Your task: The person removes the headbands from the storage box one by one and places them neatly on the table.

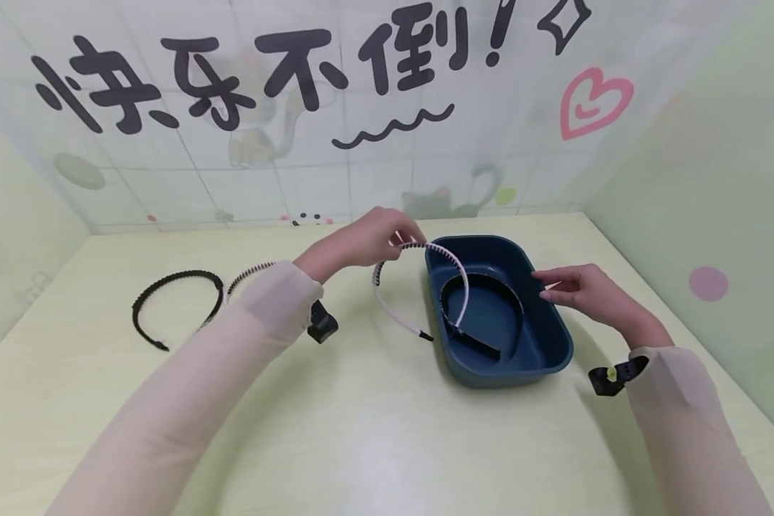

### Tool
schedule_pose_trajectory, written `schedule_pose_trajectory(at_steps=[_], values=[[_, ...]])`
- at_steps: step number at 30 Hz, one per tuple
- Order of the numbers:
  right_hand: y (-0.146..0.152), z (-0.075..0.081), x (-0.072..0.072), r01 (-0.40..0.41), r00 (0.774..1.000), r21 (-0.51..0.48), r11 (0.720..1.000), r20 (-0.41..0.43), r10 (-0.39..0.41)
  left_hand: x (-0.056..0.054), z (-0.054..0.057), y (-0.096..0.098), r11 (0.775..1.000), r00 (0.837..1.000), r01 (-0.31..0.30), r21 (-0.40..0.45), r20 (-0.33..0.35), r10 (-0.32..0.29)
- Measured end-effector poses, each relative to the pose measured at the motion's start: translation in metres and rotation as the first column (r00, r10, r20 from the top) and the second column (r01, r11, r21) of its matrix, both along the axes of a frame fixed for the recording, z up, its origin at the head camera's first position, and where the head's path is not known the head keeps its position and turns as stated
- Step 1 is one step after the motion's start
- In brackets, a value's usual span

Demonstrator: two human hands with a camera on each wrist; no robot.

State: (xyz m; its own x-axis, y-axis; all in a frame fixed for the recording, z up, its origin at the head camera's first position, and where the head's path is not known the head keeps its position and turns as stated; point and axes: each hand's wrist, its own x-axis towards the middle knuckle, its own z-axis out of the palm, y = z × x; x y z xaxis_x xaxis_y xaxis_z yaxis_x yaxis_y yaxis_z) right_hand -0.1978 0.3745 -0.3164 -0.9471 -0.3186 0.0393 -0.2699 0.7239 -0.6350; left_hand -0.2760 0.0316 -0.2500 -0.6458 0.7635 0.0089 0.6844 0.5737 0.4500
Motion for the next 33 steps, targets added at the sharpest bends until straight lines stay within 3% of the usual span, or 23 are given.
schedule_pose_trajectory(at_steps=[19, 33], values=[[-0.001, -0.003, 0.001, -0.014, 0.999, -0.005, 1.0, -0.03, 0.014, -0.005, -0.007, -0.052, 0.996, 0.996, -0.089, 0.006, 0.027, 0.089], [-0.001, -0.002, 0.001, -0.028, 0.999, 0.0, 1.0, -0.033, 0.028, -0.024, -0.028, -0.082, 0.994, 0.993, -0.108, -0.023, 0.036, 0.109]])
